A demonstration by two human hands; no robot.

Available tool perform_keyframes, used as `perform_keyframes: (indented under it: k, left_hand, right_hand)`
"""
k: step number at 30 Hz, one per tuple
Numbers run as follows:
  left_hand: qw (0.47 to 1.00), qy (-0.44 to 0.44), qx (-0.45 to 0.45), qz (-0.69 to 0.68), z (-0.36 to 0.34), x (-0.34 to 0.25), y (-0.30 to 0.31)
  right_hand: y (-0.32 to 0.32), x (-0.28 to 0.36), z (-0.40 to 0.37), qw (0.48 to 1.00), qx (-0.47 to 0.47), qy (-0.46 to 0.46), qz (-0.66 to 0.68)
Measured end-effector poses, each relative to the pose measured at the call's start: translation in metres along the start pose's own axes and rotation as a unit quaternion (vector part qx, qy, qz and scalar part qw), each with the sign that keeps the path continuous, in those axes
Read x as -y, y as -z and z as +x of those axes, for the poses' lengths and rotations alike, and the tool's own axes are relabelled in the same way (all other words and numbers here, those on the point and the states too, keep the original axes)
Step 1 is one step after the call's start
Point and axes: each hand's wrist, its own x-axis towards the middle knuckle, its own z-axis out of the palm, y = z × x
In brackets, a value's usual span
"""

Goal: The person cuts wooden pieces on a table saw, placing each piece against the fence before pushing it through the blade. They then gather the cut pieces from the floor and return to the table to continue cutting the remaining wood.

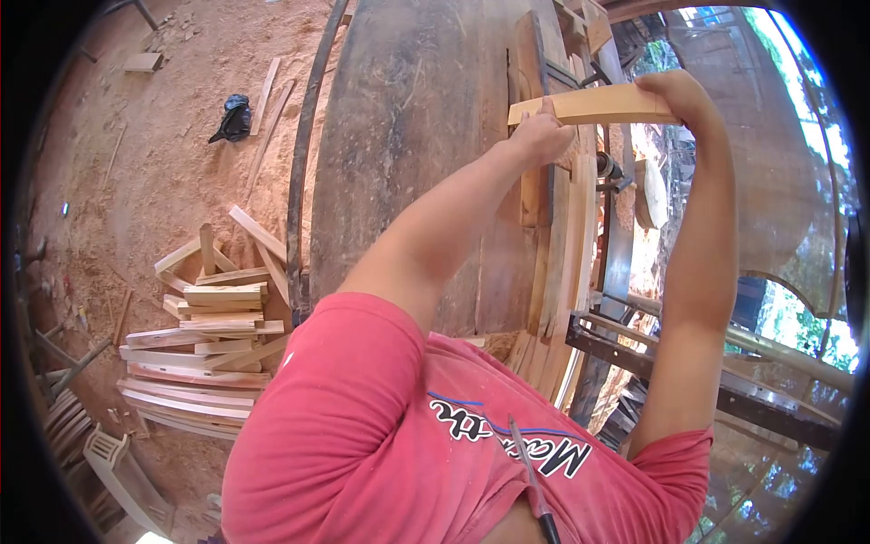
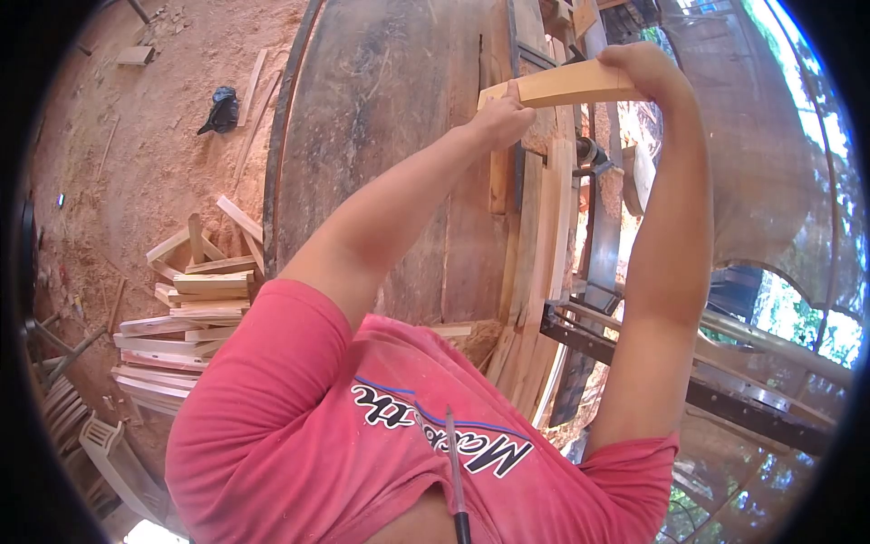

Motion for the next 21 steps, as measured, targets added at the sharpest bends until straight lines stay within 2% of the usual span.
perform_keyframes:
  k: [2,6,8,10,11,12,13,14,16,18,19,21]
  left_hand:
    - [1.0,0.013,-0.004,-0.009,0.003,-0.002,0.003]
    - [0.996,0.061,-0.028,-0.053,-0.004,-0.013,0.006]
    - [0.998,0.038,-0.018,-0.043,-0.018,-0.011,0.004]
    - [0.999,0.01,-0.005,-0.033,-0.032,-0.001,-0.007]
    - [1.0,0.01,-0.013,-0.021,-0.039,0.008,-0.016]
    - [1.0,0.012,-0.02,-0.008,-0.047,0.02,-0.025]
    - [1.0,0.007,-0.019,-0.002,-0.054,0.035,-0.035]
    - [1.0,0.003,0.005,0.002,-0.061,0.051,-0.043]
    - [0.999,-0.004,0.036,0.016,-0.088,0.058,-0.047]
    - [0.997,0.052,0.023,-0.046,-0.126,0.049,-0.05]
    - [0.998,0.049,0.033,-0.036,-0.147,0.039,-0.052]
    - [0.982,0.136,0.005,-0.128,-0.189,0.019,-0.056]
  right_hand:
    - [-0.001,-0.005,0.015,0.998,-0.036,0.002,0.06]
    - [-0.01,-0.019,0.015,0.994,-0.073,-0.004,0.075]
    - [-0.019,-0.039,-0.012,0.974,-0.088,0.146,-0.148]
    - [-0.045,0.004,-0.092,0.992,-0.084,-0.097,0.006]
    - [-0.072,0.008,-0.124,0.983,-0.13,-0.125,0.026]
    - [-0.098,0.019,-0.159,0.979,-0.154,-0.106,0.078]
    - [-0.131,0.003,-0.183,0.978,-0.132,-0.097,0.129]
    - [-0.161,-0.001,-0.211,0.988,-0.136,-0.067,0.023]
    - [-0.215,0.019,-0.256,0.982,-0.101,-0.158,0.02]
    - [-0.26,0.024,-0.281,0.975,-0.058,-0.202,0.071]
    - [-0.27,0.028,-0.294,0.972,-0.063,-0.21,0.082]
    - [-0.287,0.036,-0.318,0.963,0.009,-0.194,0.184]
